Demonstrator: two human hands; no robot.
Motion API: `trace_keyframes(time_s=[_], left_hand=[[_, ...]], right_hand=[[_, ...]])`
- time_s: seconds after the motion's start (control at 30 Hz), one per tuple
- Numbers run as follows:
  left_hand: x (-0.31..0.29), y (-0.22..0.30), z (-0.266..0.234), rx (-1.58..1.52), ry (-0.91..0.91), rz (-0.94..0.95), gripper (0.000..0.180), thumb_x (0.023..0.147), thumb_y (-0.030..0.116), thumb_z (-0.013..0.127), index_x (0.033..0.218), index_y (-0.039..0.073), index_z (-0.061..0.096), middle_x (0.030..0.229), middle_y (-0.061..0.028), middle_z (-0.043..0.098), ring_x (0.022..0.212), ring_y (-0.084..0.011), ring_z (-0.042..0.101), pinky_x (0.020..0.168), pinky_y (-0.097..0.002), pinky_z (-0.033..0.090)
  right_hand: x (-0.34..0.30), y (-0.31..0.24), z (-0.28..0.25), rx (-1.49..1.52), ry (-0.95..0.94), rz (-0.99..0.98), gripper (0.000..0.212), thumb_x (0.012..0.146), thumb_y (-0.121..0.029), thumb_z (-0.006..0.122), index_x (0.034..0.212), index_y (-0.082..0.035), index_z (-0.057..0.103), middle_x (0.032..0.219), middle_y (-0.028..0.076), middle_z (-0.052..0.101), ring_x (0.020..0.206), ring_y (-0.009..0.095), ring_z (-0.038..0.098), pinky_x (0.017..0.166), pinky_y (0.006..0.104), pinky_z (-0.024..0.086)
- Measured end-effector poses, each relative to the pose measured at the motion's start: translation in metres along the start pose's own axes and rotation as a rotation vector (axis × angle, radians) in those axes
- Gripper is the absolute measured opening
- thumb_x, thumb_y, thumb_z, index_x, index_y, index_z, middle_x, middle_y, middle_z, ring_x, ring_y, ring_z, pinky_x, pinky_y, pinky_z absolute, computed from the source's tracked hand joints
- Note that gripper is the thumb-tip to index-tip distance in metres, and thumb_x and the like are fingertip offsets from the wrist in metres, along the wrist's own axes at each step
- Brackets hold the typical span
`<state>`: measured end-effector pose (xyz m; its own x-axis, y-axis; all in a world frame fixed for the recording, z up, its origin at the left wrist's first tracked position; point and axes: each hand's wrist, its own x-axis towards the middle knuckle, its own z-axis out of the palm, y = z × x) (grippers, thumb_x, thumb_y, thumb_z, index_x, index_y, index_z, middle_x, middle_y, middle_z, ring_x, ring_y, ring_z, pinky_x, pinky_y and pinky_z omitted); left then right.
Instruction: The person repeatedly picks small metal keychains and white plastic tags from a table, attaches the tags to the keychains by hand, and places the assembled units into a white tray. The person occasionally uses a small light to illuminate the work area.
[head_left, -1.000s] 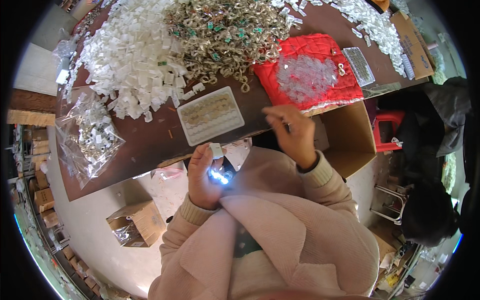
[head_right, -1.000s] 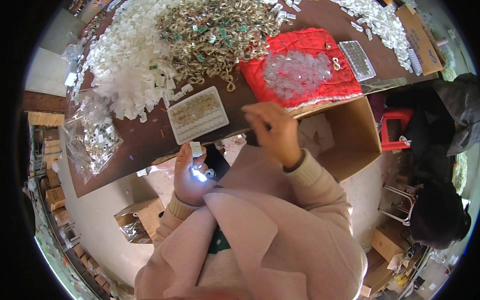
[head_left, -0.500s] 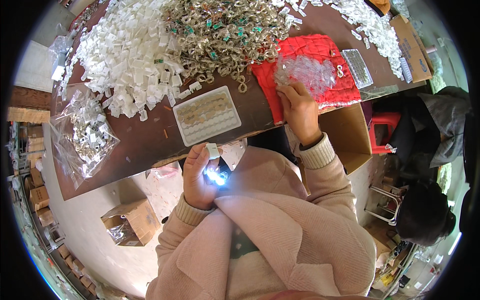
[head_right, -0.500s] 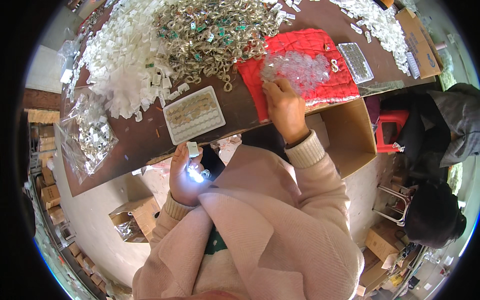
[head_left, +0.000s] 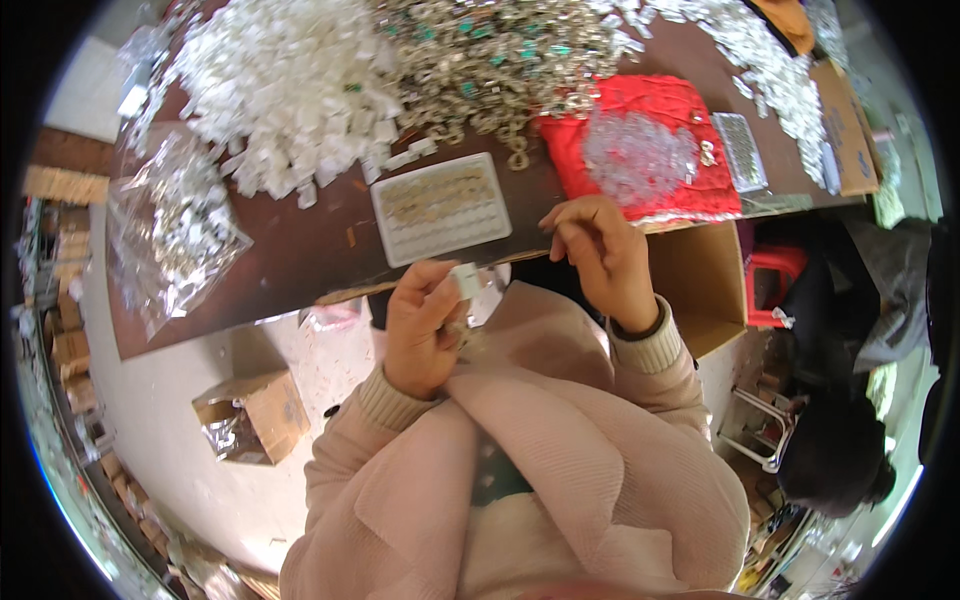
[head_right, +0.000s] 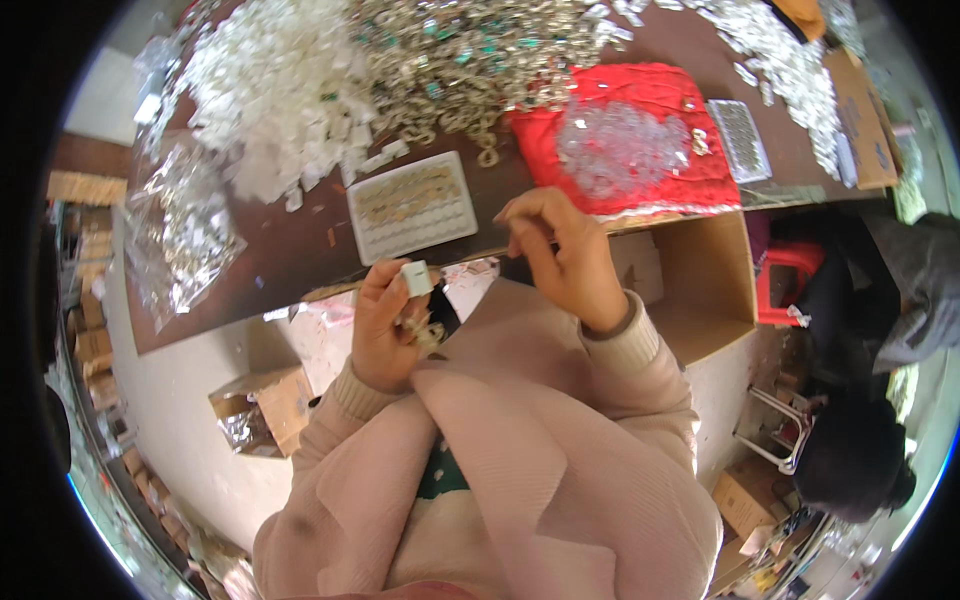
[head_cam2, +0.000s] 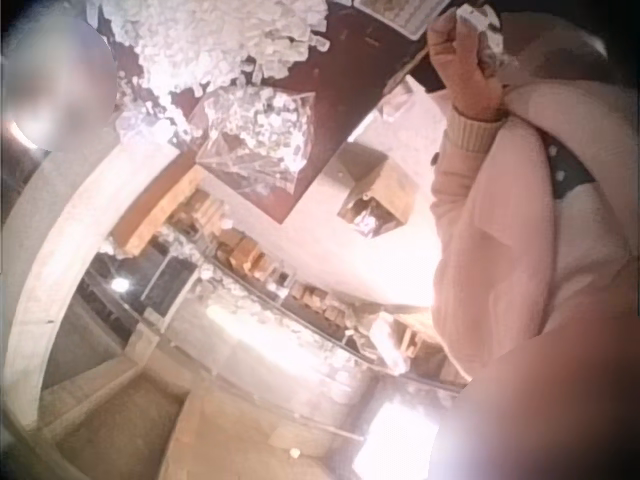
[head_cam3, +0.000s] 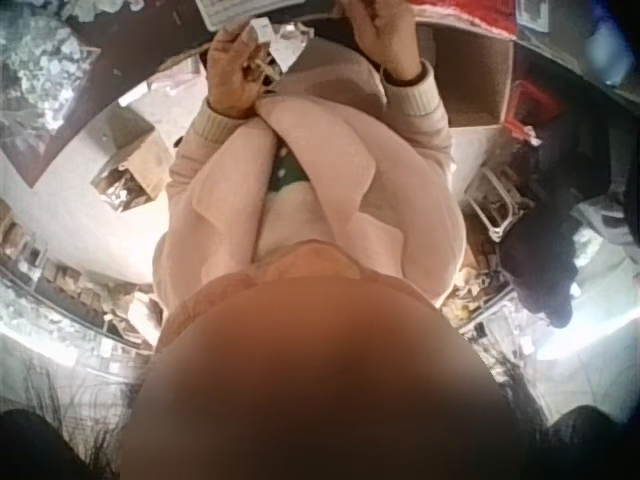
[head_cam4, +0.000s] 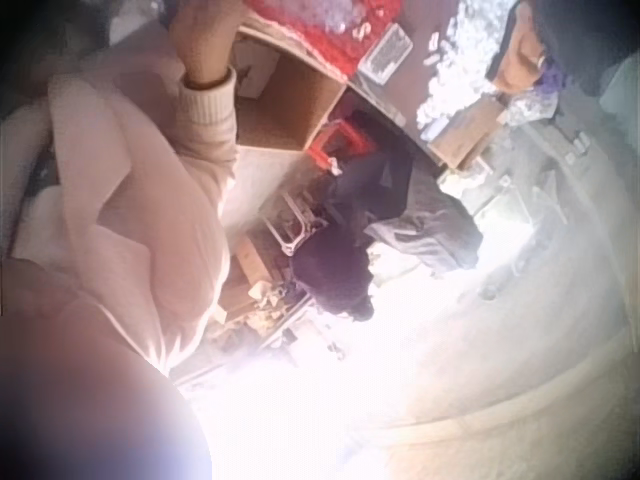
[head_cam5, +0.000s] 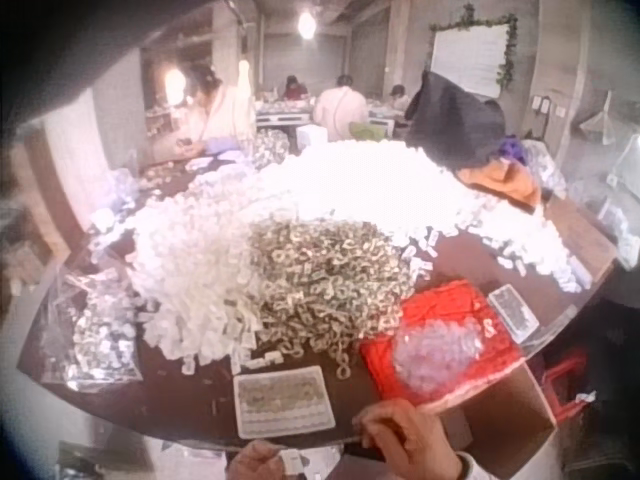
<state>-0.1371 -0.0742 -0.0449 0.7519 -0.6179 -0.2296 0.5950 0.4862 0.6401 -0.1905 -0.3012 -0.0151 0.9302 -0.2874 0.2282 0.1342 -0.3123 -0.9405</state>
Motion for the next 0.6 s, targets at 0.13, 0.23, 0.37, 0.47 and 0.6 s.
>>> trace_keyframes(time_s=[0.13, 0.23, 0.37, 0.47, 0.6], left_hand=[[-0.002, 0.002, 0.009, 0.096, 0.144, 0.067, 0.013, 0.098, 0.014, 0.063, 0.110, 0.010, 0.059, 0.099, -0.0048, 0.070, 0.067, -0.0006, 0.048, 0.045, -0.0157, 0.030], [-0.004, 0.006, 0.006, -0.170, 0.032, 0.080, 0.019, 0.094, 0.005, 0.068, 0.111, 0.005, 0.061, 0.097, -0.0041, 0.069, 0.088, -0.0086, 0.065, 0.072, -0.0184, 0.050], [-0.008, 0.011, -0.001, -0.208, 0.007, 0.101, 0.018, 0.096, 0.008, 0.066, 0.112, 0.005, 0.060, 0.104, -0.0070, 0.070, 0.088, -0.0096, 0.066, 0.068, -0.0165, 0.050], [-0.011, 0.015, -0.005, -0.147, 0.025, 0.119, 0.017, 0.097, 0.011, 0.064, 0.113, 0.005, 0.060, 0.109, -0.0085, 0.071, 0.080, -0.0065, 0.062, 0.062, -0.0150, 0.045], [-0.011, 0.022, -0.011, -0.302, -0.132, 0.115, 0.018, 0.097, 0.009, 0.065, 0.113, 0.003, 0.060, 0.102, -0.0065, 0.070, 0.081, -0.0076, 0.062, 0.068, -0.0206, 0.049]], right_hand=[[0.002, -0.021, 0.035, -0.162, -0.179, -0.292, 0.012, 0.090, 0.006, 0.061, 0.101, 0.001, 0.058, 0.100, 0.015, 0.067, 0.078, 0.018, 0.065, 0.071, 0.0278, 0.052], [0.003, -0.028, 0.057, -0.112, -0.148, -0.280, 0.013, 0.089, 0.006, 0.061, 0.101, 0.001, 0.059, 0.099, 0.015, 0.066, 0.079, 0.021, 0.064, 0.072, 0.0290, 0.052], [0.002, -0.033, 0.070, 0.035, -0.054, -0.163, 0.012, 0.094, 0.006, 0.058, 0.104, 0.002, 0.060, 0.099, 0.015, 0.066, 0.081, 0.018, 0.064, 0.072, 0.0273, 0.052], [0.007, -0.035, 0.071, -0.009, -0.121, -0.232, 0.016, 0.094, 0.007, 0.056, 0.109, 0.003, 0.063, 0.099, 0.015, 0.066, 0.080, 0.019, 0.065, 0.072, 0.0275, 0.052], [0.013, -0.040, 0.073, -0.265, -0.229, -0.512, 0.035, 0.080, 0.010, 0.062, 0.114, 0.002, 0.064, 0.098, 0.014, 0.066, 0.082, 0.025, 0.067, 0.072, 0.0316, 0.055]])
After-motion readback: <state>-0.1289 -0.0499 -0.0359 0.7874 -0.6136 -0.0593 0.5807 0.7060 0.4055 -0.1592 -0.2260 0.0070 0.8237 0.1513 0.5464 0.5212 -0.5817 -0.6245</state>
